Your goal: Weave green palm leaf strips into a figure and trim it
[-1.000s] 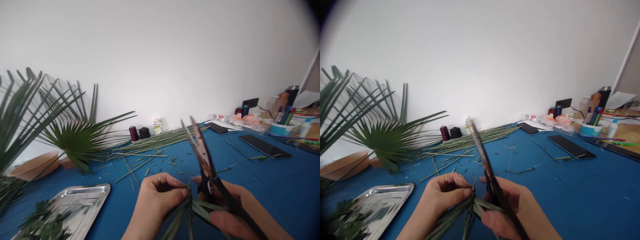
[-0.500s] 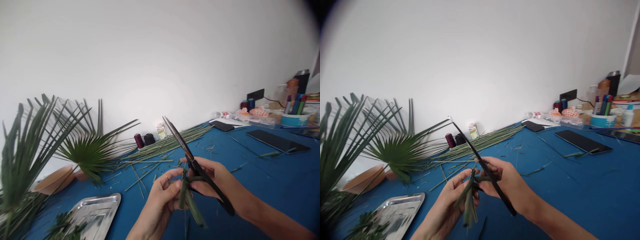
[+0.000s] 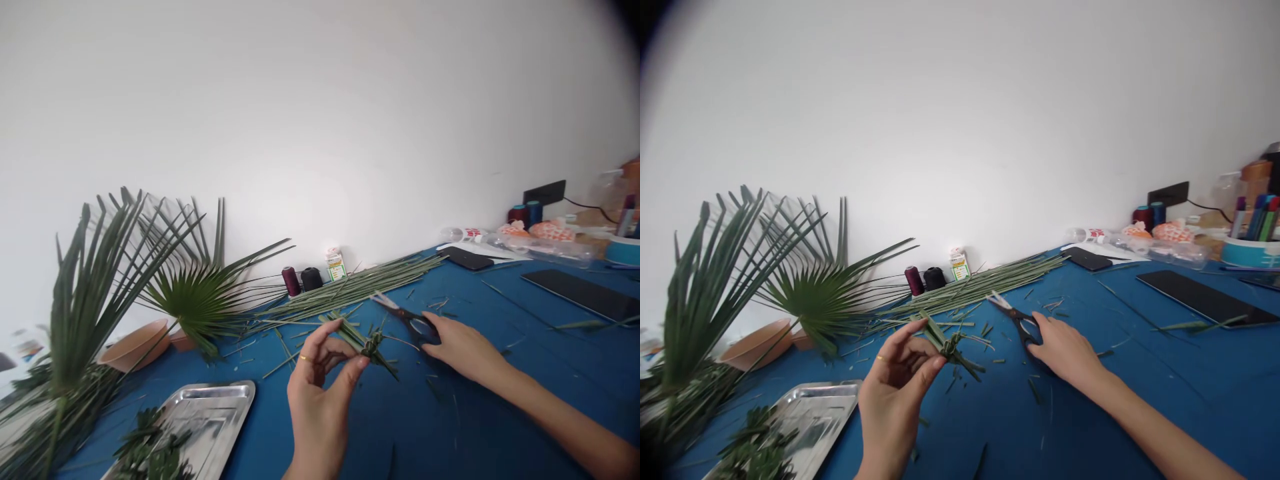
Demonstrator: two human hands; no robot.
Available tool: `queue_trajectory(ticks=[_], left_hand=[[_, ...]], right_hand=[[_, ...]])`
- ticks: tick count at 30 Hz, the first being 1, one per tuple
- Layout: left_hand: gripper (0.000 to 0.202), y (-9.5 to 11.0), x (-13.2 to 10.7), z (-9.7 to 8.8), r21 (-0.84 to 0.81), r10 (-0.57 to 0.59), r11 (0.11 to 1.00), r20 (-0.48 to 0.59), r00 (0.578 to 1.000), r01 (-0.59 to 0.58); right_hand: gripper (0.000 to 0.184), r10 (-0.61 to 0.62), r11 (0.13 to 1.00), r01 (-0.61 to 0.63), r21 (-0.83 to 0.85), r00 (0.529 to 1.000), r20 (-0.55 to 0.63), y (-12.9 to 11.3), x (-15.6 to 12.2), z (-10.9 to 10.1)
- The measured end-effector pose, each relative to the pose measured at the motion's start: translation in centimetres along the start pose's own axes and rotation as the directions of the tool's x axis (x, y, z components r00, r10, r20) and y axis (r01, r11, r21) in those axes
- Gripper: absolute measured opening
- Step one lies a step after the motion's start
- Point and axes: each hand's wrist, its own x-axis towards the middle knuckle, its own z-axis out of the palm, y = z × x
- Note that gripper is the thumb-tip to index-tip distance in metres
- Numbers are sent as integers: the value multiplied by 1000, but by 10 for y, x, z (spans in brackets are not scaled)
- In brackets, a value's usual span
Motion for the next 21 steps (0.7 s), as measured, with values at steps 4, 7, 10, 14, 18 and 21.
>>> queue_trajectory(ticks=[4,7,10,14,18,21], left_hand=[[55,2,-2,1,-47,-35,998,-8,999,35],[67,4,0,1,-81,-99,992,12,995,100],[77,4,2,0,-86,-164,982,40,986,167],[87,0,5,-2,-98,-215,970,65,974,220],[85,-5,7,0,-175,-354,906,179,918,384],[66,-5,8,4,-224,-506,790,286,814,570]], right_hand=[[28,-101,992,98,-85,994,-33,-14,-14,-2],[31,-224,975,224,-13,973,-55,-44,-30,-20],[32,-432,855,399,331,902,29,-74,-45,-35],[24,-427,604,231,763,902,65,-93,-54,-32],[17,-397,520,102,848,908,135,-91,-51,-19],[15,-387,542,107,833,912,134,-86,-48,-17]])
